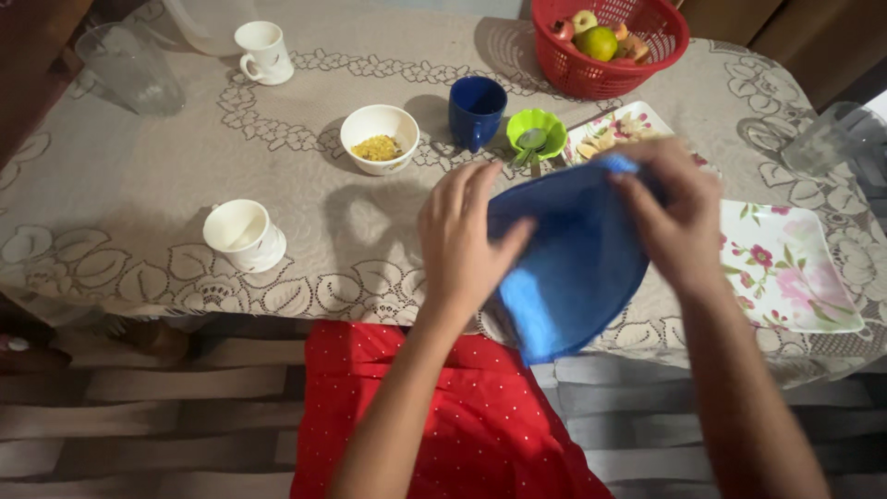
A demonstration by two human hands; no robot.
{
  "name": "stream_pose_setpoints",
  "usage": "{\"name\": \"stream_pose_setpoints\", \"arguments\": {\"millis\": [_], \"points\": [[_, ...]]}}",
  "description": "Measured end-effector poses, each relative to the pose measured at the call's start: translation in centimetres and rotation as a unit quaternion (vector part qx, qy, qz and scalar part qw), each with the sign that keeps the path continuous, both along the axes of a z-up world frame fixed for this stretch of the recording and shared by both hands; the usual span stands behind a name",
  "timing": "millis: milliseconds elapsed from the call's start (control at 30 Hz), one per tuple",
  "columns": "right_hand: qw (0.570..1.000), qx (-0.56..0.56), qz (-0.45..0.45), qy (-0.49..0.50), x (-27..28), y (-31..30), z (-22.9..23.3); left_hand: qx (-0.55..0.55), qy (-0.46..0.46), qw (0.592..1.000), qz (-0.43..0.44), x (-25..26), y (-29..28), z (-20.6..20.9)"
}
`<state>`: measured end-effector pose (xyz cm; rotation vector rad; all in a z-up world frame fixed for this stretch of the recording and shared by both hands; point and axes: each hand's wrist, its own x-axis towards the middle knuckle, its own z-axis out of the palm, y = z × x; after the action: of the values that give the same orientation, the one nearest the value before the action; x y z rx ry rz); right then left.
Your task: The person dries a white cup, a floral plate, and a clear glass using a blue cloth. They wipe each item thoroughly and place them back on the table.
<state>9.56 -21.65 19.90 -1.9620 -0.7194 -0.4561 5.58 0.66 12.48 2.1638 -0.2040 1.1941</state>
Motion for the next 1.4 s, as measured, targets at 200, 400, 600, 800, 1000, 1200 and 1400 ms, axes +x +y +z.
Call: {"name": "stream_pose_setpoints", "arguments": {"millis": [200,400,600,800,1000,1200,1400], "points": [[0.942,-0.175,-0.079,-0.277,4.8,-2.2,5.8,-0.030,0.125,0.991,0.025,5.4,1.8,2.3],[0.923,-0.202,-0.068,-0.322,9.5,-5.8,7.5,0.050,-0.019,0.995,0.087,7.7,5.2,5.3],[0.919,-0.197,-0.070,-0.335,5.7,-3.9,6.1,0.109,-0.096,0.979,0.141,4.2,7.3,4.3],[0.997,-0.078,-0.008,-0.014,-5.1,-5.6,-1.3,0.211,0.028,0.976,-0.043,-8.1,7.2,0.5],[0.971,-0.068,0.054,0.221,-7.8,-6.3,-3.1,0.135,0.128,0.963,-0.196,-9.7,8.0,-0.4],[0.994,-0.015,0.036,0.107,-1.3,3.3,-5.2,0.014,0.089,0.986,-0.138,-1.3,1.8,-0.8],[0.989,0.034,0.020,0.140,1.0,8.2,-12.3,-0.146,0.135,0.975,-0.104,0.9,-0.9,-4.7]]}}
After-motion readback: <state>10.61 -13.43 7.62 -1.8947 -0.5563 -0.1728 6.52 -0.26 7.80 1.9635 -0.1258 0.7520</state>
